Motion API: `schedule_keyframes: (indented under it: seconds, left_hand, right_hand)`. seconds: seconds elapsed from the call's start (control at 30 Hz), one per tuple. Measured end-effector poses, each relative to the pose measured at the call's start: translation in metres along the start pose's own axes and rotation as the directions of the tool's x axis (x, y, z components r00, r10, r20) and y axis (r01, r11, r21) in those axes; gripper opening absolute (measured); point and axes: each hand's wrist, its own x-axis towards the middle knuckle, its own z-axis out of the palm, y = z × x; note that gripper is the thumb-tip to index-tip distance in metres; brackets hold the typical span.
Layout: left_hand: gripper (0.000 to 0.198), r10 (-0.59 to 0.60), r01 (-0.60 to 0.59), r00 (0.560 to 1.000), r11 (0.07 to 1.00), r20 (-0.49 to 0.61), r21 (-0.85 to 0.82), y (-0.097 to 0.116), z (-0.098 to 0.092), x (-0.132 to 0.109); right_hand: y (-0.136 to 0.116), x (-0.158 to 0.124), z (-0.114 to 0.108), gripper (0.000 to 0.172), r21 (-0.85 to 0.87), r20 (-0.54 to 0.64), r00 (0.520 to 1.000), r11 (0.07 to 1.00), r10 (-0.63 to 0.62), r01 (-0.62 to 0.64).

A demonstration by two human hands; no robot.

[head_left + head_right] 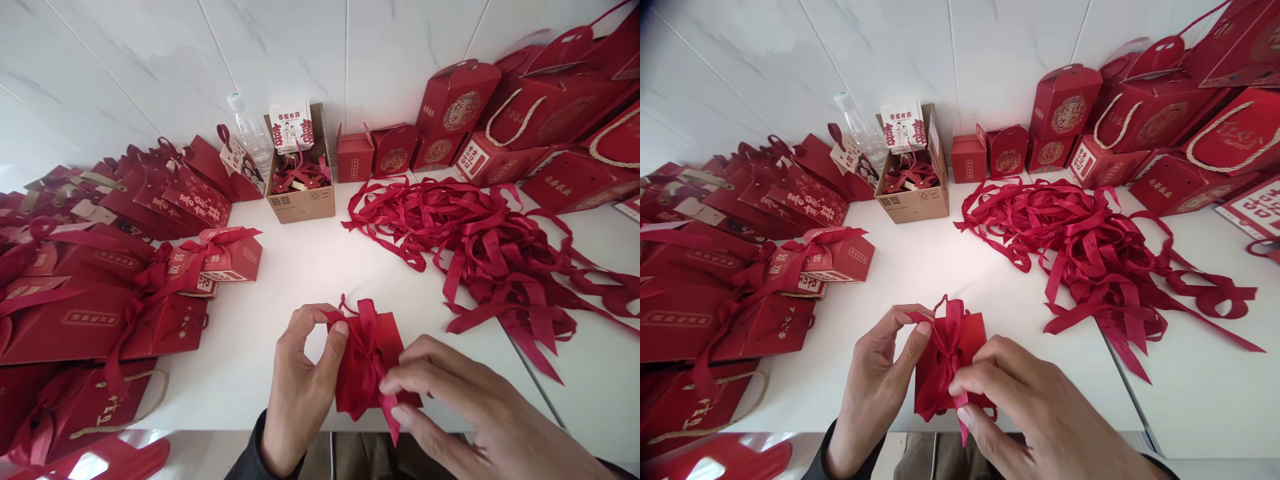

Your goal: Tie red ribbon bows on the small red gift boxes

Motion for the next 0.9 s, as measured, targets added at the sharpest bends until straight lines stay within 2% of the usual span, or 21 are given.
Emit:
schedule_keyframes:
  seconds: [0.13,0.23,0.4,0.47,0.57,0.63,0.67,0.77,0.83,0.9]
  left_hand:
    - [0.020,0.001,-0.001,1.000,1.000,0.002,-0.020,0.002,0.001,-0.001]
    - [0.020,0.011,-0.011,1.000,1.000,-0.014,0.007,0.001,0.003,-0.001]
    - [0.017,0.026,-0.023,0.999,0.997,-0.043,0.079,-0.002,0.005,0.000]
    - [0.012,0.034,-0.026,0.995,0.996,-0.094,0.085,-0.003,0.006,-0.003]
    - [0.028,0.096,-0.062,0.958,0.989,-0.271,0.131,-0.002,0.007,-0.016]
    - [0.027,0.180,-0.120,0.926,0.974,-0.331,0.194,-0.002,0.007,-0.030]
    - [0.025,0.232,-0.160,0.920,0.958,-0.317,0.237,-0.002,0.007,-0.038]
    - [0.016,0.365,-0.279,0.916,0.876,-0.163,0.394,-0.005,0.008,-0.059]
    - [0.013,0.417,-0.317,0.902,0.816,-0.114,0.483,-0.009,0.007,-0.066]
    - [0.022,0.452,-0.336,0.884,0.794,-0.122,0.507,-0.012,0.006,-0.068]
  right_hand:
    - [0.007,0.008,0.007,0.014,-0.025,-0.030,0.999,1.000,-0.009,0.008]
    - [0.008,0.009,0.009,0.018,0.022,-0.036,0.999,1.000,-0.008,0.008]
    - [0.002,0.005,0.000,0.017,0.121,0.025,0.996,0.988,0.090,-0.092]
    - [0.002,0.009,-0.003,0.020,0.169,-0.061,0.980,0.970,0.190,-0.178]
    - [0.009,0.021,-0.005,0.028,0.180,-0.264,0.911,0.944,0.317,-0.276]
    - [0.016,0.032,-0.006,0.034,0.179,-0.267,0.894,0.930,0.360,-0.321]
    - [0.018,0.037,-0.006,0.035,0.190,-0.227,0.900,0.923,0.372,-0.333]
    - [0.018,0.047,-0.007,0.029,0.267,-0.120,0.922,0.907,0.367,-0.326]
    - [0.013,0.049,-0.008,0.028,0.317,-0.135,0.919,0.895,0.370,-0.314]
    - [0.008,0.047,-0.008,0.027,0.350,-0.163,0.911,0.886,0.379,-0.306]
